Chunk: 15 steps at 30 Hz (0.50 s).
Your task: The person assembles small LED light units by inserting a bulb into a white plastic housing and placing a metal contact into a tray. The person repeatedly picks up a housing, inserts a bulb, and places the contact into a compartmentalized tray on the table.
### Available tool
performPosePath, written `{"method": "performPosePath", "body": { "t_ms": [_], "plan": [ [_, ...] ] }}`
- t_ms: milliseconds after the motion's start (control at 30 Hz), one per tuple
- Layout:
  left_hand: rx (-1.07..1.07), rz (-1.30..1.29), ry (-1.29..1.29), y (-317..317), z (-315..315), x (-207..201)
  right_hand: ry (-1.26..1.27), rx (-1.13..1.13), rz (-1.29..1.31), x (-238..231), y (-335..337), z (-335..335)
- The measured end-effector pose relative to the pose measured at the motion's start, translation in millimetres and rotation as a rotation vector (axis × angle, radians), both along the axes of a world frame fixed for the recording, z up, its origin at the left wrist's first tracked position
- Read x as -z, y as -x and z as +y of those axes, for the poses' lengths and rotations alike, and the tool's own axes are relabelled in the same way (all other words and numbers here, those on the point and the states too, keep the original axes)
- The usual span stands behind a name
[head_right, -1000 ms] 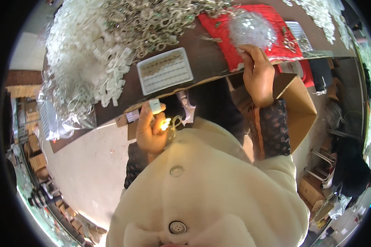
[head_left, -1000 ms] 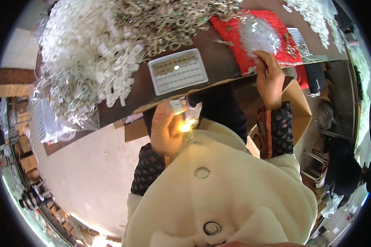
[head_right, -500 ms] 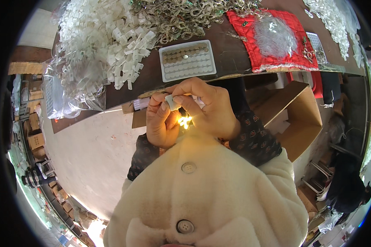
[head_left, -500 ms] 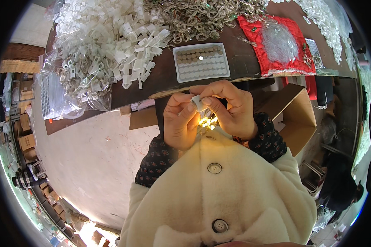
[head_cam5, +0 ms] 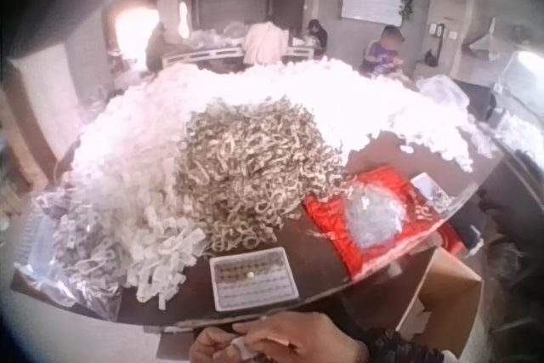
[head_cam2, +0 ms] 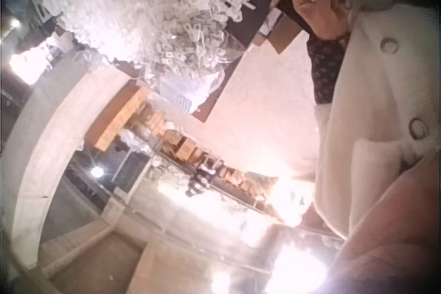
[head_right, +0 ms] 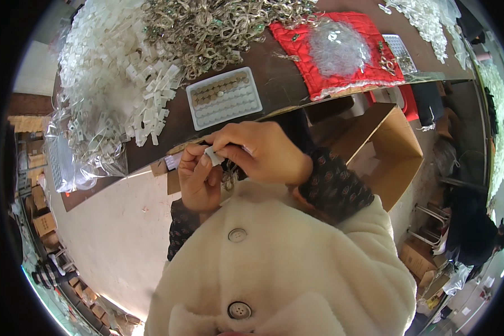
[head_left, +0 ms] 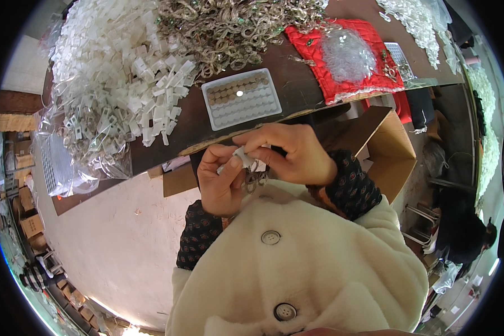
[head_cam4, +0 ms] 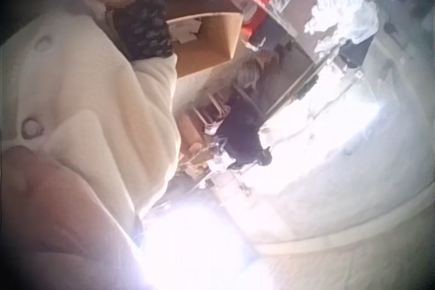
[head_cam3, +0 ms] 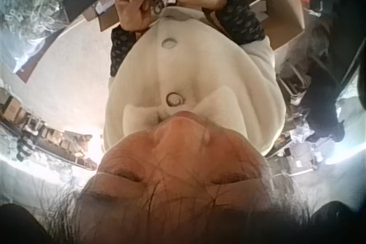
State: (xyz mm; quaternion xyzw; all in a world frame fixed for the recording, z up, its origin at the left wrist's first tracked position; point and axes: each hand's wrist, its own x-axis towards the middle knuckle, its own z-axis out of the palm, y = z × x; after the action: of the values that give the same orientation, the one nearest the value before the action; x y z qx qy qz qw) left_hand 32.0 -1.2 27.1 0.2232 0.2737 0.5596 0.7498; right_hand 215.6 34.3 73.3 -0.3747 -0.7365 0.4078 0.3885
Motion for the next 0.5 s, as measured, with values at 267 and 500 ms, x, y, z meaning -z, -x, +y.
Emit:
{"method": "performPosePath", "body": {
  "t_ms": [267, 500],
  "plan": [
    [0.062, -0.16, 0.137, -2.1, 6.7, 1.9, -0.552, 0.776, -0.753, 44.0, -70.1, 89.7],
    [0.119, -0.027, 0.021, 4.3, 13.3, -5.8, -0.133, 0.583, -0.057, 26.6, -75.5, 69.7]
  ]
}}
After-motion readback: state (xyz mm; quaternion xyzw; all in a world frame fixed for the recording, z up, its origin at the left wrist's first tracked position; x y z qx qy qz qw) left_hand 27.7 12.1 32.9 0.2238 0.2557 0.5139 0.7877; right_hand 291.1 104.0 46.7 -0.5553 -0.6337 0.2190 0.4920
